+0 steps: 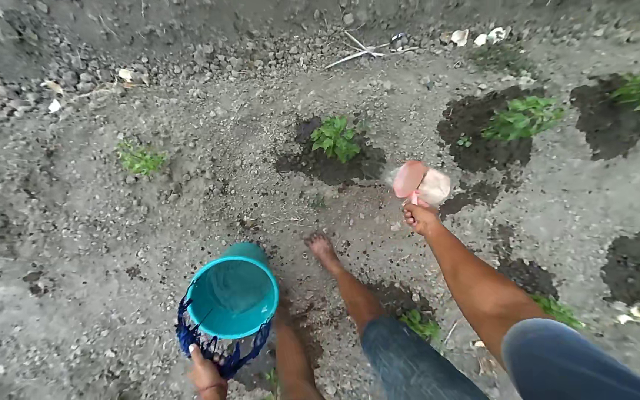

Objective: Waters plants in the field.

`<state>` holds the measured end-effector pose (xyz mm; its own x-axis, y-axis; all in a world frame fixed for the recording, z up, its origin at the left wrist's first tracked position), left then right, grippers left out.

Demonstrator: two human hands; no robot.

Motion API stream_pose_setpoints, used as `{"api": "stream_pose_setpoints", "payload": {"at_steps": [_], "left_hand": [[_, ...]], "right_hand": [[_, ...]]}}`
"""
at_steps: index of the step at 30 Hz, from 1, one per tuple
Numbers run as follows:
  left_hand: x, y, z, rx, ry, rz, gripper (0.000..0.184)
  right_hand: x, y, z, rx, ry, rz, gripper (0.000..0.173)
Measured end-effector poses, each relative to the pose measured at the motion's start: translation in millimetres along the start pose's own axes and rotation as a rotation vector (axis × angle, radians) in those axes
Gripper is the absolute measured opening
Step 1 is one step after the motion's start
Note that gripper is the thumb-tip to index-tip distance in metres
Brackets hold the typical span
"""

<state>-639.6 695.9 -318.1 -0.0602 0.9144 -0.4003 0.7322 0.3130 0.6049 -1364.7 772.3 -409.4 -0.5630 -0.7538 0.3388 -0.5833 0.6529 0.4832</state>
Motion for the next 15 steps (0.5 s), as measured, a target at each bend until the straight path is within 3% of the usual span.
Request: {"api": "stream_pose_setpoints", "payload": {"at_steps": [9, 12, 15], "left_hand": [[2, 13, 22, 0.153, 0.038, -0.087, 0.051], [-13, -11, -6, 0.273, 0.045, -0.211, 0.052], [-32, -31, -33, 0.325, 0.111, -0.349, 0.050]], "right_hand": [[-24, -32, -76, -0.146, 0.095, -0.177, 0.029], [-46, -71, -139, 0.088, 0.240, -0.226, 0.023], [-72, -136, -221, 0.494, 0.458, -0.719, 0.022]]}}
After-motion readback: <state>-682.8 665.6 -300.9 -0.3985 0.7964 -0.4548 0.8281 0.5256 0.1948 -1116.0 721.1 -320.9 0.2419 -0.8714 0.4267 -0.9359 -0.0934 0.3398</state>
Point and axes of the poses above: each hand's wrist, its own z-axis towards the middle knuckle, its own y-axis out of the back of the hand, x = y × z, the point moved 9 cm from there along z, towards the middle knuckle, and after that the axes turned 5 degrees about -z, right-handed, at the moved point
